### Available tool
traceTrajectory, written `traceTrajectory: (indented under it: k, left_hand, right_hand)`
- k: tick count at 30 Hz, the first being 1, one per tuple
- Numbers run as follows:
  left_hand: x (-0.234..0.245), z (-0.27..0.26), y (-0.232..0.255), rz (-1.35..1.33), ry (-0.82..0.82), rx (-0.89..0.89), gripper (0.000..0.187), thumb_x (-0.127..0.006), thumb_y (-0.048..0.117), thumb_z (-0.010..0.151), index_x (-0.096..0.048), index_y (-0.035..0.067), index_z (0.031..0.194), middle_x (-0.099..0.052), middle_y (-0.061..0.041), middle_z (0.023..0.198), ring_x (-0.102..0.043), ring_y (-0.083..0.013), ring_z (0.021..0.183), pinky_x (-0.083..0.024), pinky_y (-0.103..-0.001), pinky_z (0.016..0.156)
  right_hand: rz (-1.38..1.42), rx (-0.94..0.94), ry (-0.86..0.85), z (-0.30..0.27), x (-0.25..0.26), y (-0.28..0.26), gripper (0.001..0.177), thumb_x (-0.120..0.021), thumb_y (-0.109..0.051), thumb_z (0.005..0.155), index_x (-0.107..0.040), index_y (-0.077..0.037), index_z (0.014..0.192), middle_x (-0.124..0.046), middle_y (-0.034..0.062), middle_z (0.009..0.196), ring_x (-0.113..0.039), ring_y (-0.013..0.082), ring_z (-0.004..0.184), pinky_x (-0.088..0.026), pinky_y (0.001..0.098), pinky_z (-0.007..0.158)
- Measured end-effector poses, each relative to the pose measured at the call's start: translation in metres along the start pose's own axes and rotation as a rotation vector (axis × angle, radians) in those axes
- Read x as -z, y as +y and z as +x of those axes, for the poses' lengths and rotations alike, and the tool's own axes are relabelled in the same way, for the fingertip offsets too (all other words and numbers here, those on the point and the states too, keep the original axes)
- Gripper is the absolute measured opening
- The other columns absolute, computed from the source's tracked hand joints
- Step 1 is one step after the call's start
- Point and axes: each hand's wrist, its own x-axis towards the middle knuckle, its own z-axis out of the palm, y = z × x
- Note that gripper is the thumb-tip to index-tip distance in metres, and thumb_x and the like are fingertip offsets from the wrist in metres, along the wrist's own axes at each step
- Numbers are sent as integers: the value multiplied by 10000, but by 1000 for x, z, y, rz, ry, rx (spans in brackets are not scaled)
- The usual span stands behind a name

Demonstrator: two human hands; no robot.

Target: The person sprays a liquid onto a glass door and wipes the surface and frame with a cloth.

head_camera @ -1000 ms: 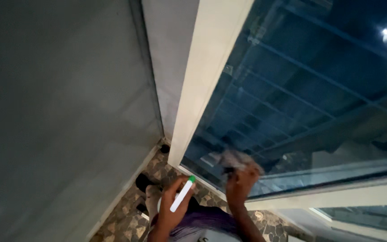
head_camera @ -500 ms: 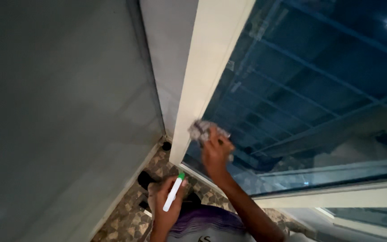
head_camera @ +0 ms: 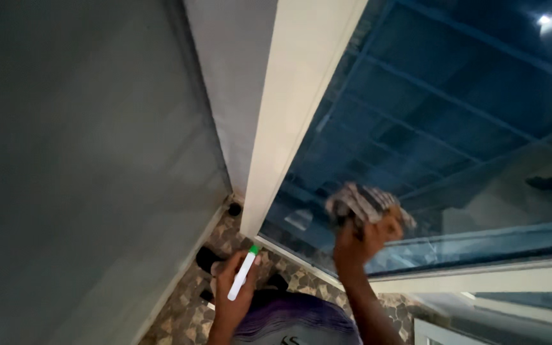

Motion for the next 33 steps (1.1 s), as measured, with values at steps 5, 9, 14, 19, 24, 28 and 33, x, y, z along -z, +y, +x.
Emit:
traceTrajectory:
  k: [5, 9, 14, 19, 24, 28, 33]
  left_hand:
    - [-2, 8, 10, 28, -53, -67, 197, -690, 186, 939, -702, 18, 1042, -604, 15, 632, -493, -68, 538, -389, -265, 479]
    - [-3, 13, 12, -27, -68, -100, 175, -689, 168, 965, -708, 6, 1029, -553, 23, 652, -447, -60, 562, -366, -274, 484]
    - [10, 19, 13, 41, -17, -84, 164, -713, 168, 937, -714, 9, 980, -507, -3, 584, -434, -84, 502, -349, -297, 456]
    - [24, 26, 19, 17, 24, -195, 170, -698, 173, 934, -714, 4, 929, -567, -4, 556, -505, -90, 473, -386, -296, 445]
    - [12, 29, 19, 17, -31, -77, 198, -695, 193, 945, -704, -4, 940, -542, -6, 587, -468, -96, 512, -363, -308, 460]
    - [-2, 31, 18, 152, -118, 78, 223, -712, 229, 944, -735, 7, 963, -526, -51, 563, -459, -133, 487, -361, -326, 477]
    - [-24, 25, 2, -54, -193, -10, 261, -678, 226, 961, -716, 11, 1103, -622, -36, 711, -531, -103, 615, -448, -299, 550]
  right_hand:
    - [46, 139, -123, -27, -45, -23, 105, -674, 23, 885, -706, -14, 978, -570, 236, 1474, -508, 384, 1230, -318, 539, 1056]
    - [45, 190, -410, -69, -56, -3, 57, -681, -50, 808, -677, -29, 861, -654, 207, 1397, -566, 349, 1095, -366, 542, 908]
    - [-115, 150, -595, -107, -1, 33, 149, -696, -135, 797, -742, -92, 933, -606, 236, 1321, -518, 449, 1181, -324, 595, 985]
    - [-244, -93, -297, -77, 45, 32, 99, -655, -30, 925, -678, -116, 967, -622, 226, 1284, -526, 356, 1229, -340, 524, 1071]
    - [-60, -150, 106, -49, 17, 50, 162, -579, 31, 948, -637, -68, 1062, -447, 368, 1454, -390, 486, 1425, -443, 551, 1165]
    - [48, 111, 56, -61, -35, 32, 90, -674, -27, 924, -683, -26, 1013, -605, 17, 1339, -514, 395, 1174, -365, 511, 1157]
    - [130, 9, -566, -82, -30, 7, 363, -648, 46, 773, -755, 27, 1119, -645, 184, 1423, -532, 323, 1028, -340, 470, 938]
